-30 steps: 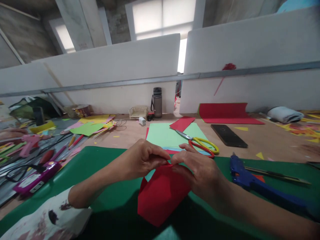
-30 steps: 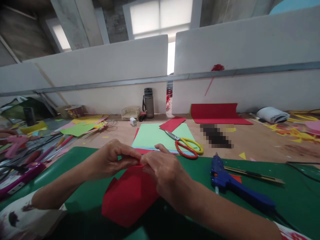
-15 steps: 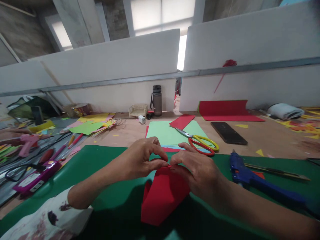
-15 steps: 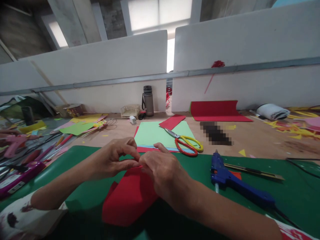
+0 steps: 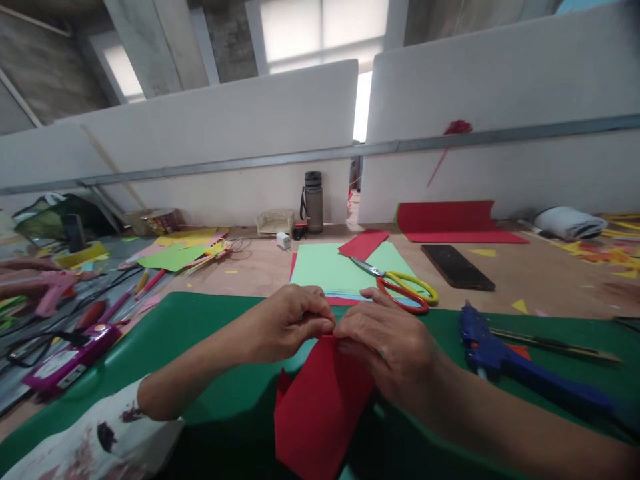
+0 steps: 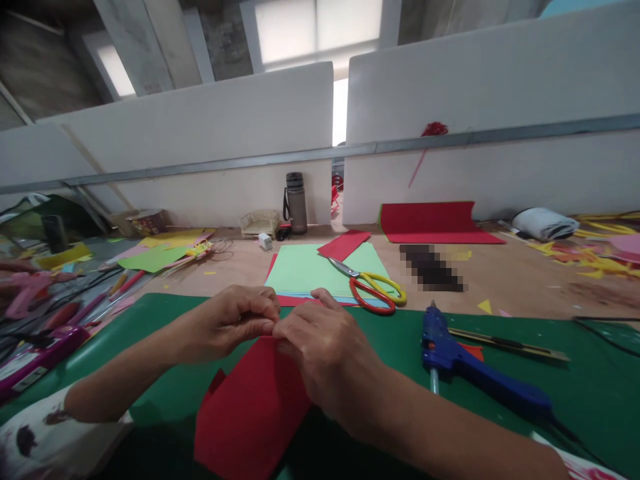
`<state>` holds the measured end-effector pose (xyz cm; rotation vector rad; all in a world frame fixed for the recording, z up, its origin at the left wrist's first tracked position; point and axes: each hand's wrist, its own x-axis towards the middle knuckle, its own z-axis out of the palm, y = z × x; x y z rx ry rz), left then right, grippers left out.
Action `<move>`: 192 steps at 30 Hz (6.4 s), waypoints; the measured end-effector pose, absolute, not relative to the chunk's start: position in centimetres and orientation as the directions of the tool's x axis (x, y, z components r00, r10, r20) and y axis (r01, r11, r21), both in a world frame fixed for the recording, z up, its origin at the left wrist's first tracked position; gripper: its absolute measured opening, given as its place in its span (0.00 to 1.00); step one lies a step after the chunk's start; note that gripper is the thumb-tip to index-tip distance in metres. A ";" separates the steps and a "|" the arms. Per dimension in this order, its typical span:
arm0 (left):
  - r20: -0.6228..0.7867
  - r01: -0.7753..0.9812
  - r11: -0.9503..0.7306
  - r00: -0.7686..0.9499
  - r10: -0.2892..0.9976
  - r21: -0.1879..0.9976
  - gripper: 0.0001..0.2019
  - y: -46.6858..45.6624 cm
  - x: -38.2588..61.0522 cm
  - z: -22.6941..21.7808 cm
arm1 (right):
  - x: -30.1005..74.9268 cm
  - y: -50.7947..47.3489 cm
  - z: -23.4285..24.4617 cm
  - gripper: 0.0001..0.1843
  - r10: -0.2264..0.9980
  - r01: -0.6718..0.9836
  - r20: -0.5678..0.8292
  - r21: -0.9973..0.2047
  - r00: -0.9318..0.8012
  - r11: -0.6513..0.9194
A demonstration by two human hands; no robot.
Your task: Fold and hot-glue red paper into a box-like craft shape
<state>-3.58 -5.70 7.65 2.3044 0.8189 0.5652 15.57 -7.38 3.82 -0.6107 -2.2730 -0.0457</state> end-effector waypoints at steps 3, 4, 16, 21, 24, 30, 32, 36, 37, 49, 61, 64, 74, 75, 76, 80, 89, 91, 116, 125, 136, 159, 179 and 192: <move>0.156 0.421 -0.591 0.710 0.686 0.688 0.08 -5.7 -3.5 7.6 | 15.4 -7.5 4.0 0.08 0.404 0.432 0.698 -0.149 -0.591 0.890; 0.152 0.422 -0.584 0.706 0.691 0.694 0.08 -5.8 -3.4 7.6 | 15.4 -7.6 4.0 0.08 0.407 0.432 0.701 -0.156 -0.585 0.888; 0.083 0.470 -0.519 0.679 0.730 0.714 0.09 -6.8 -2.8 7.8 | 15.3 -7.8 3.8 0.12 0.500 0.490 0.676 -0.229 -0.541 0.841; 0.083 0.450 -0.467 0.646 0.758 0.761 0.10 -6.8 -2.7 7.5 | 15.5 -7.9 4.1 0.09 0.573 0.531 0.627 -0.283 -0.528 0.799; 0.065 0.445 -0.422 0.623 0.779 0.790 0.09 -6.8 -2.7 7.3 | 15.5 -8.0 4.3 0.08 0.610 0.551 0.593 -0.309 -0.526 0.775; 0.067 0.443 -0.425 0.625 0.777 0.790 0.08 -7.1 -2.6 7.3 | 15.5 -8.3 4.8 0.09 0.697 0.568 0.525 -0.414 -0.488 0.711; 0.090 0.450 -0.452 0.625 0.775 0.770 0.08 -7.1 -2.6 7.3 | 15.4 -8.4 5.0 0.09 0.748 0.573 0.481 -0.484 -0.457 0.662; 0.139 0.460 -0.505 0.624 0.769 0.731 0.08 -7.0 -2.6 7.3 | 15.3 -8.5 5.4 0.09 0.783 0.554 0.452 -0.553 -0.428 0.622; 0.150 0.458 -0.517 0.626 0.765 0.724 0.08 -7.0 -2.6 7.2 | 15.3 -8.5 5.5 0.10 0.782 0.548 0.452 -0.557 -0.430 0.624; 0.257 0.404 -0.578 0.616 0.745 0.709 0.08 -7.2 -2.6 6.8 | 15.4 -8.6 5.8 0.09 0.728 0.550 0.532 -0.484 -0.432 0.681; 0.414 0.365 -0.685 0.588 0.695 0.631 0.09 -7.6 -2.8 7.4 | 16.0 -7.1 4.6 0.08 0.420 0.529 0.751 -0.112 -0.509 0.841; 0.402 0.344 -0.689 0.614 0.679 0.638 0.10 -7.7 -2.9 7.8 | 16.1 -7.1 4.6 0.09 0.414 0.540 0.760 -0.099 -0.501 0.836; 0.453 0.458 -0.735 0.584 0.673 0.501 0.07 -7.9 -2.7 7.6 | 16.1 -7.6 4.9 0.09 0.445 0.529 0.729 -0.133 -0.520 0.838; 0.474 0.459 -0.743 0.575 0.666 0.487 0.07 -7.8 -2.7 7.5 | 16.1 -7.6 5.0 0.08 0.477 0.520 0.718 -0.187 -0.507 0.833; 0.491 0.457 -0.749 0.568 0.661 0.480 0.07 -7.7 -2.7 7.4 | 16.1 -7.6 5.1 0.07 0.516 0.512 0.698 -0.244 -0.496 0.824; 0.516 0.448 -0.752 0.548 0.658 0.484 0.06 -7.6 -2.7 7.3 | 16.1 -7.7 5.5 0.06 0.621 0.504 0.644 -0.392 -0.447 0.770; 0.531 0.413 -0.745 0.526 0.665 0.524 0.06 -7.6 -2.5 7.1 | 16.0 -7.4 5.2 0.06 0.544 0.457 0.744 -0.357 -0.389 0.815; 0.536 0.406 -0.747 0.523 0.663 0.527 0.06 -7.6 -2.4 7.0 | 16.0 -7.4 5.2 0.06 0.531 0.450 0.752 -0.347 -0.391 0.823; 0.800 0.495 -0.845 0.414 0.435 0.204 0.05 -6.5 -1.9 5.0 | 16.3 -7.1 4.6 0.05 0.522 0.486 0.736 -0.297 -0.432 0.822; 0.846 0.469 -0.864 0.372 0.381 0.184 0.03 -6.7 -1.5 4.6 | 16.3 -6.9 4.4 0.08 0.507 0.517 0.747 -0.257 -0.431 0.817; 0.857 0.521 -0.839 0.350 0.379 0.158 0.06 -6.6 -1.3 4.2 | 16.1 -6.7 4.5 0.10 0.438 0.509 0.778 -0.180 -0.449 0.842; 0.539 0.272 -0.694 0.467 0.701 0.666 0.02 -6.1 -2.2 6.0 | 16.5 -6.9 4.8 0.09 0.496 0.496 0.718 -0.239 -0.489 0.835; 0.567 0.321 -0.691 0.402 0.719 0.648 0.05 -7.0 -1.6 5.8 | 16.2 -6.6 4.4 0.07 0.441 0.413 0.778 -0.258 -0.447 0.873; 0.687 0.423 -0.703 0.221 0.692 0.572 0.03 -6.9 -2.0 5.3 | 16.4 -6.5 4.5 0.08 0.483 0.498 0.798 -0.273 -0.360 0.823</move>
